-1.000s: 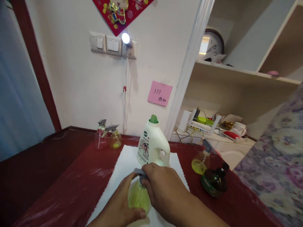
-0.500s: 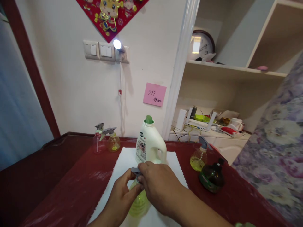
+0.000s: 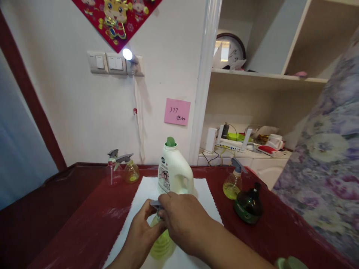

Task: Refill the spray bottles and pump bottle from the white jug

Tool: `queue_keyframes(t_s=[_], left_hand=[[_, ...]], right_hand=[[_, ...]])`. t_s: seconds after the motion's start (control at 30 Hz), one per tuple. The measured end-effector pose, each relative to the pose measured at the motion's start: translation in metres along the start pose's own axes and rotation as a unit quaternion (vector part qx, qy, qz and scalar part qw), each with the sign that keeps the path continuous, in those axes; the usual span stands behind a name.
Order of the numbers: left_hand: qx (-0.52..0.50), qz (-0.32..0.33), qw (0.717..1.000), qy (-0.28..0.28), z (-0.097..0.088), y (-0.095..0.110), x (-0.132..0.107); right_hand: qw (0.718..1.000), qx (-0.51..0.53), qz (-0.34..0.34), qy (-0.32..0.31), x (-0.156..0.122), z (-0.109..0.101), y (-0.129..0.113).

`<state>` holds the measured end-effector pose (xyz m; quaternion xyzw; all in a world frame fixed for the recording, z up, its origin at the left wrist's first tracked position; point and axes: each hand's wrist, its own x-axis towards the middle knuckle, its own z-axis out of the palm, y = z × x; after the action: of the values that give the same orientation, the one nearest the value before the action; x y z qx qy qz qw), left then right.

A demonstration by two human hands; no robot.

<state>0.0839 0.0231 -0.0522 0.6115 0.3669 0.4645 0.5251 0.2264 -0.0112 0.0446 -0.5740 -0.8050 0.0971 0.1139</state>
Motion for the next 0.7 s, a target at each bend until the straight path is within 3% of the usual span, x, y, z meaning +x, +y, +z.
queue_keyframes(t_s=[0.2, 0.3, 0.43, 0.5, 0.57, 0.7], left_hand=[[0.0, 0.034, 0.985, -0.17, -0.029, 0.0, 0.001], [-0.015, 0.025, 0.989, -0.144, -0.026, -0.002, 0.002], [0.008, -0.003, 1.0, -0.025, -0.008, -0.006, 0.005], [0.028, -0.006, 1.0, 0.006, -0.004, -0.008, 0.006], [0.024, 0.012, 1.0, -0.006, -0.007, -0.009, 0.007], [0.045, 0.02, 0.995, -0.085, -0.023, -0.008, 0.007]], right_hand=[[1.0, -0.009, -0.022, 0.013, -0.001, 0.0, 0.003], [1.0, -0.007, -0.02, 0.012, 0.0, -0.001, 0.001], [1.0, -0.01, -0.016, 0.006, 0.002, -0.003, -0.002], [1.0, -0.014, -0.02, 0.013, 0.003, -0.004, -0.002], [1.0, -0.017, -0.022, 0.016, 0.003, -0.004, -0.001], [0.999, -0.022, -0.027, 0.018, 0.002, -0.004, 0.001]])
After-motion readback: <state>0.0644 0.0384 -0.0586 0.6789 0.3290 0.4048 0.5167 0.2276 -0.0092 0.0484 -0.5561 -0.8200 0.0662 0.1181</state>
